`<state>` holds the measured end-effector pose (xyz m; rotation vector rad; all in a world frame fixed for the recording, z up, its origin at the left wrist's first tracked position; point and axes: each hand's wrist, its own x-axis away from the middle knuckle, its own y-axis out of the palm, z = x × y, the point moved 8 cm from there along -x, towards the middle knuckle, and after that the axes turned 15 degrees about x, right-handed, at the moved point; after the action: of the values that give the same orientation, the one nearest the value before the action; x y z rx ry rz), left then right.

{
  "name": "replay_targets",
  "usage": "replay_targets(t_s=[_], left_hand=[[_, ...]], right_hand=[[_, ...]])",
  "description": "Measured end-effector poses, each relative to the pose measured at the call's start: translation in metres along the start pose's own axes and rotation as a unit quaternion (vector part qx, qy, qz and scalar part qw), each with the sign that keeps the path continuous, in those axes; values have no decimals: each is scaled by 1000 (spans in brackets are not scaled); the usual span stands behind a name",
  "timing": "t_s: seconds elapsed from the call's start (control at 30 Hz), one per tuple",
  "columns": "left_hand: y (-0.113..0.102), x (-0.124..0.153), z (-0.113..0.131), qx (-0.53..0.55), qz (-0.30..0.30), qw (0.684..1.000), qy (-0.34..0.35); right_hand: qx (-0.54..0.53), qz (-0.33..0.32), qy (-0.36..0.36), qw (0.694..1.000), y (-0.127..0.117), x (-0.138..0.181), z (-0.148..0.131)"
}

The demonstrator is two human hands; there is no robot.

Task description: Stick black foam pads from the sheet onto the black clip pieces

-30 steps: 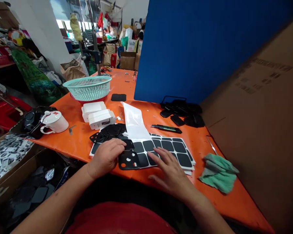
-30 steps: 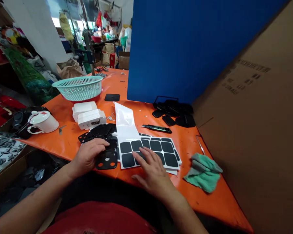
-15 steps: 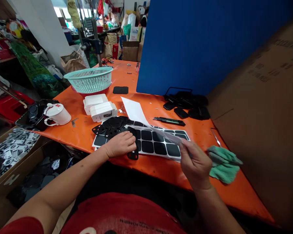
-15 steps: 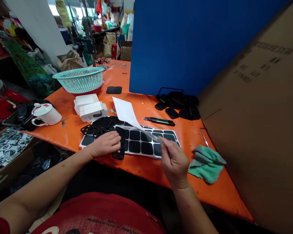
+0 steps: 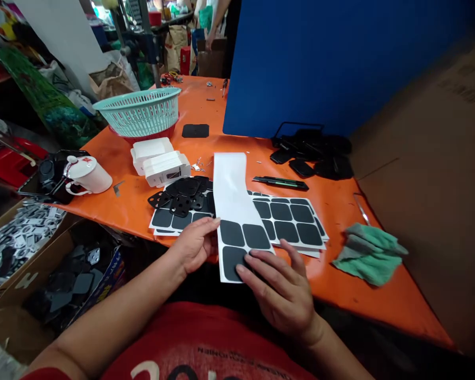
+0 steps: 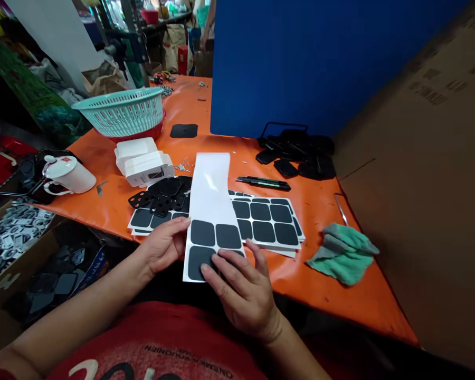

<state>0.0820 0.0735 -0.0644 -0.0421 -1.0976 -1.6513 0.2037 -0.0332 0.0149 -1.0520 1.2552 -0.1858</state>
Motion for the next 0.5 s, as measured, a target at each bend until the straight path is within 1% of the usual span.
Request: replay_targets(t_s=[0.03, 0.1, 0.17, 0.23, 0.33, 0.37, 0.4, 0.43, 0.5], left_hand=[[-3, -1, -2, 52, 22, 998, 4], [-8, -3, -6, 81, 39, 996, 10], [-10, -5, -9, 71, 41, 997, 9], [-11, -5, -8, 55, 46, 997, 25], [-7, -1, -11, 26, 48, 998, 40], [-3, 1, -15, 7, 40, 999, 33], [2, 3, -20, -15, 28, 999, 22], [8, 6, -24, -36, 14, 999, 11], [17, 11, -33, -59, -11, 998, -11]], right_hand=[[-9, -12, -4, 1000, 4, 2, -2], [-18, -27, -12, 999, 9, 6, -5], [-21, -34, -27, 999, 11, 10, -7], [-25, -41, -47, 998, 12, 15, -9], [-59, -93, -65, 992, 13, 22, -9], [-76, -108, -48, 990, 13, 23, -5], [-90, -116, -14, 989, 12, 23, 3], [-98, -114, 34, 988, 10, 22, 12], [-93, -90, 131, 983, 5, 20, 31]])
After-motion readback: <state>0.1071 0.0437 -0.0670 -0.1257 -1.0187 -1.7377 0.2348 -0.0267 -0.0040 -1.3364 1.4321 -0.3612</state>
